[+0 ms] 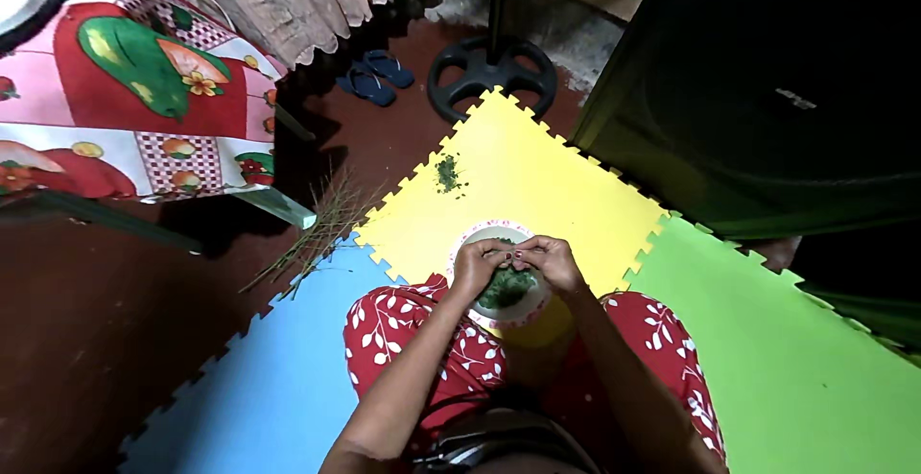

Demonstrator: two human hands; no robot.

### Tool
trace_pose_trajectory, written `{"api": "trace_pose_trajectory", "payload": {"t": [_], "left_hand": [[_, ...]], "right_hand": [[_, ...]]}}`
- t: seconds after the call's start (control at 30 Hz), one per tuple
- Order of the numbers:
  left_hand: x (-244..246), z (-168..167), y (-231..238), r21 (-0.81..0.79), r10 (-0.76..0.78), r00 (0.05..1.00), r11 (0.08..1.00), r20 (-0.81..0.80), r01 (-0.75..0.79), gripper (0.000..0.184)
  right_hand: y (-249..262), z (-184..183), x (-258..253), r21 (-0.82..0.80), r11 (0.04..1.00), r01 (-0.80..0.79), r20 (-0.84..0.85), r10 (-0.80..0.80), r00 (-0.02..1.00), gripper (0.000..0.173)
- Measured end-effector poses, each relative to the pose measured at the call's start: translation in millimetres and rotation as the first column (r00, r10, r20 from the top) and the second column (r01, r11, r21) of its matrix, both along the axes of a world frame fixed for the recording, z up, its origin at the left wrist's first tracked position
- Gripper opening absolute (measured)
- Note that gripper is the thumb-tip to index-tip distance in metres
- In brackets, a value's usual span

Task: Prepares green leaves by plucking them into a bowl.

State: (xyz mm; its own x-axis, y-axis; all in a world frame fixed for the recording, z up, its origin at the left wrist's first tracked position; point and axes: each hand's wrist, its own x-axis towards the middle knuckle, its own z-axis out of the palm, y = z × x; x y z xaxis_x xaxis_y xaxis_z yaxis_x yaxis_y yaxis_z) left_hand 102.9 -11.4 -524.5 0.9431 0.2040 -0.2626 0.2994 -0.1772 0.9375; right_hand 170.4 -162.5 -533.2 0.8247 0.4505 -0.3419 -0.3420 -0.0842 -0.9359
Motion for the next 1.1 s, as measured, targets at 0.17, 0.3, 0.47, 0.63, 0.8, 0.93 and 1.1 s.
{"api": "trace_pose_trajectory", "payload": {"t": [0.17,0.3,0.47,0.63,0.8,0.93,1.1], "left_hand": [[-3.9,-4.5,0.1,-0.168,0.175,0.985,0.971,-0.001,-0.172,0.011],[-5.4,-12.7,12.3,-0.033,0.063,0.992,0.997,-0.105,-0.067,0.013],[-2.8,-3.3,7.7,0.211,-0.203,0.955,0.945,-0.215,0.248,0.05],[-2.1,4.4,1.7,0.241,-0.233,0.972,0.941,-0.039,0.236,0.04],[-2.3,7.6,2.3,0.242,-0.187,0.982,0.952,-0.023,0.187,0.025],[-5.2,5.4,9.3,0.18,-0.098,0.992,0.977,-0.083,0.112,0.022],[-5.8,4.8,16.3,0.235,-0.167,0.967,0.949,-0.192,0.211,0.032]], "right_hand": [[-5.6,-5.2,-0.4,0.057,0.995,0.085,-0.07,-0.081,0.994,0.011],[-13.0,-7.0,5.3,0.036,0.989,0.144,-0.155,-0.137,0.978,0.01],[-9.2,-9.8,-0.1,0.036,0.992,0.125,-0.165,-0.117,0.979,0.009],[-5.0,-8.0,-1.6,0.02,0.997,0.078,-0.12,-0.075,0.99,0.009],[-3.8,-1.7,-1.7,-0.002,0.999,0.05,-0.089,-0.05,0.995,0.009],[-8.6,-1.1,0.4,-0.019,0.996,0.085,-0.104,-0.086,0.991,0.009],[-10.5,-2.0,2.6,-0.035,0.995,0.093,-0.123,-0.096,0.988,0.008]]}}
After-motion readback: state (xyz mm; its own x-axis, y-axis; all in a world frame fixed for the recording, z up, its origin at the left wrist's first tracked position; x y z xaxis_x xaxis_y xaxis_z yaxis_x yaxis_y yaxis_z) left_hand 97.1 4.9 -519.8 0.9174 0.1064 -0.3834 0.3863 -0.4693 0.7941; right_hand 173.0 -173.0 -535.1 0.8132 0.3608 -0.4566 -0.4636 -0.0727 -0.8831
